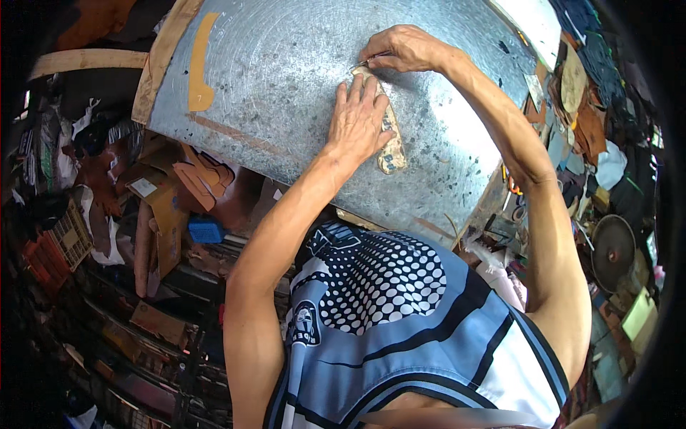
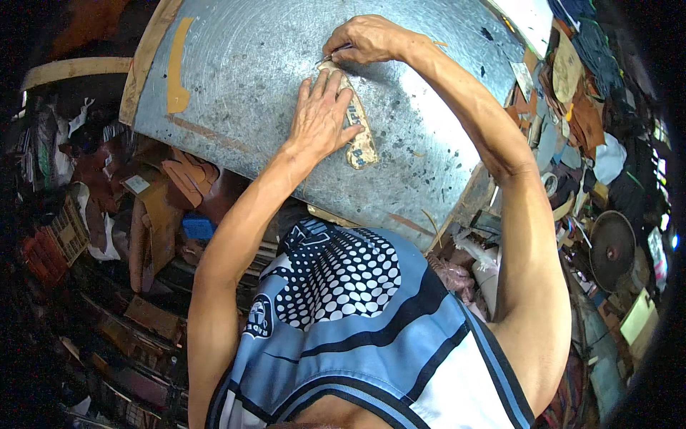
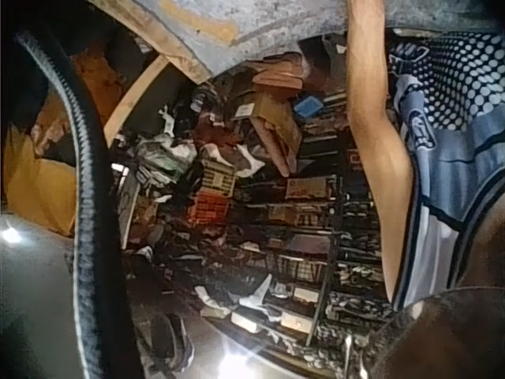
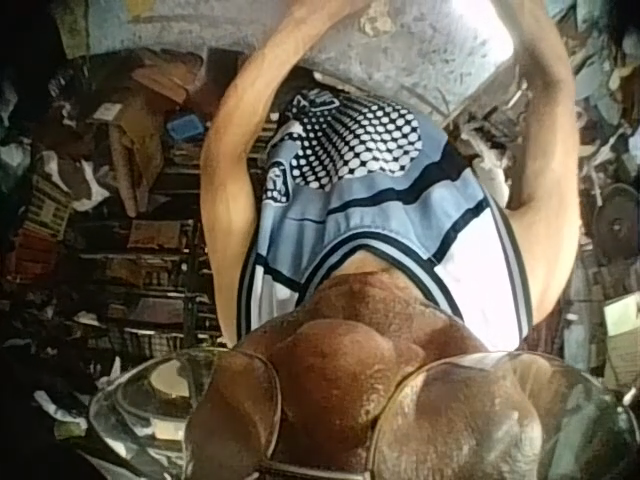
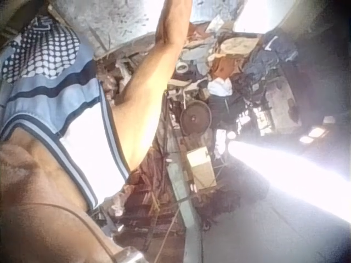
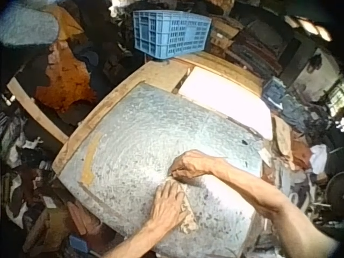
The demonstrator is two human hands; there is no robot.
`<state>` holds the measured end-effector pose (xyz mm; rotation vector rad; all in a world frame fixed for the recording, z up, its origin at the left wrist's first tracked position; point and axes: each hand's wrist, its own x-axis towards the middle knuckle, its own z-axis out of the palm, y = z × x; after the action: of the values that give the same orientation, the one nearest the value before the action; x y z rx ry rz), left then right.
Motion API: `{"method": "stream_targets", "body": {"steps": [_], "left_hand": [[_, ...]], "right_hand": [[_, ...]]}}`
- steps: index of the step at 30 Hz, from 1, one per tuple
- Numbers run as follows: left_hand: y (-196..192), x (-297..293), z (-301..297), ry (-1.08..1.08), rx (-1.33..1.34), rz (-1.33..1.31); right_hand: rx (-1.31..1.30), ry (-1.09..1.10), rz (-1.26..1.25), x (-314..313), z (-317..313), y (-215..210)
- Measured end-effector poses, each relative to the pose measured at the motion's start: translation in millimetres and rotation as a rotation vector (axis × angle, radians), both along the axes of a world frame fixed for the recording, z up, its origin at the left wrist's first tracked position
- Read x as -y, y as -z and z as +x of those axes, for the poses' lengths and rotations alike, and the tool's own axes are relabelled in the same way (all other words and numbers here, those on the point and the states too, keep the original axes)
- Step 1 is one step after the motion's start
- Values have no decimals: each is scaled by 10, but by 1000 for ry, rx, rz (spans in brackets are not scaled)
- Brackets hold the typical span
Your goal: Tracing shoe patterns onto leather sheets and cutting them out using a template and a knife.
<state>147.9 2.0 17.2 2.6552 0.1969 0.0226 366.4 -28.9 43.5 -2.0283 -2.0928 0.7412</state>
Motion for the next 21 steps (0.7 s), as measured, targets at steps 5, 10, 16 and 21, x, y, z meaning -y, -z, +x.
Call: {"method": "stream_targets", "body": {"steps": [5,10,16,21], "left_hand": [[5,16,16,-33,14,4],[-38,7,41,-28,-9,15],[-34,-37,61,-16,-44,35],[-41,-63,74,-5,-64,19]], "right_hand": [[-54,-99,24,-33,51,17],[-72,-149,72,-16,90,69],[0,-116,24,-9,1,12],[12,-109,70,24,6,61]]}}
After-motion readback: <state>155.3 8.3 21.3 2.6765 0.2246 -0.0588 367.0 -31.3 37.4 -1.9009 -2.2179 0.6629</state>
